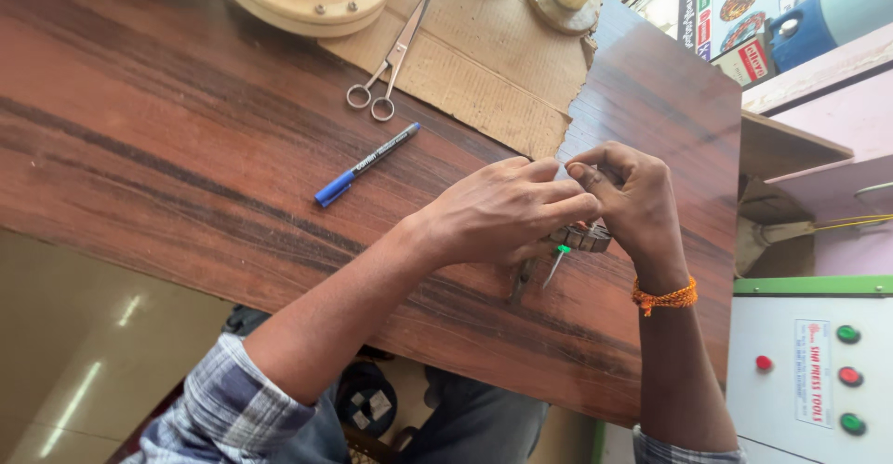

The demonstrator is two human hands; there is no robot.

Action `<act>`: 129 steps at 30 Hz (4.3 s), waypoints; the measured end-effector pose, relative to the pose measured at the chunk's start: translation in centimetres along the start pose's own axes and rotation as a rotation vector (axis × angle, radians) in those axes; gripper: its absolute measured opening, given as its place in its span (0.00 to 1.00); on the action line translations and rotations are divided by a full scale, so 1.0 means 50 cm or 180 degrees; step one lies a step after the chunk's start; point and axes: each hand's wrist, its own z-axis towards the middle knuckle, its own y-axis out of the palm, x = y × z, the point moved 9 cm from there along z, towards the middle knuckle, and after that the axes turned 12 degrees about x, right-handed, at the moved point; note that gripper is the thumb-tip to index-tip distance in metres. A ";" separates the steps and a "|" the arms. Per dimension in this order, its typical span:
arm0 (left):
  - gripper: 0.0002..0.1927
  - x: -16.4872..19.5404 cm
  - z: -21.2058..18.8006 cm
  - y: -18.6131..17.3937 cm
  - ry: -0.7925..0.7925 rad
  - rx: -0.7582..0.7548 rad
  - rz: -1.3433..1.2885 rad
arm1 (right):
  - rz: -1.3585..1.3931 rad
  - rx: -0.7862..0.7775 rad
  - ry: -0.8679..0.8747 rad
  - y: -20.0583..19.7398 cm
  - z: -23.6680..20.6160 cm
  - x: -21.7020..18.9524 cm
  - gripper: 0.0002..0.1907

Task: The person winds copper wire around a small cylindrical core held in a vise. They rotate the core and guide the wire with both hands to form tight, even turns. The work is performed at a wooden table with other coil assemblies visible nearby.

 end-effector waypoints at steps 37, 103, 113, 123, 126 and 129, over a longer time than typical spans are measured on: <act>0.19 -0.102 -0.033 0.036 -0.2046 -0.0031 -0.2765 | -0.0768 0.0239 -0.1514 -0.046 -0.143 -0.127 0.08; 0.19 -0.014 0.001 0.011 -0.0037 0.0139 -0.0143 | -0.0463 0.0434 -0.0512 -0.101 -0.059 -0.067 0.05; 0.27 -0.019 -0.003 0.003 -0.0074 -0.0146 -0.0048 | -0.0739 0.0311 -0.0330 -0.008 0.007 0.011 0.08; 0.23 -0.041 -0.014 -0.005 -0.0253 -0.0223 0.0310 | -0.0617 0.0431 -0.0458 -0.046 -0.025 0.002 0.10; 0.36 -0.048 -0.016 -0.021 -0.0383 0.0033 -0.0193 | -0.0535 0.0361 -0.0373 -0.057 -0.040 -0.005 0.09; 0.50 -0.058 -0.008 -0.043 -0.0486 0.0536 -0.1460 | -0.0470 0.0404 -0.0435 -0.063 -0.059 -0.022 0.08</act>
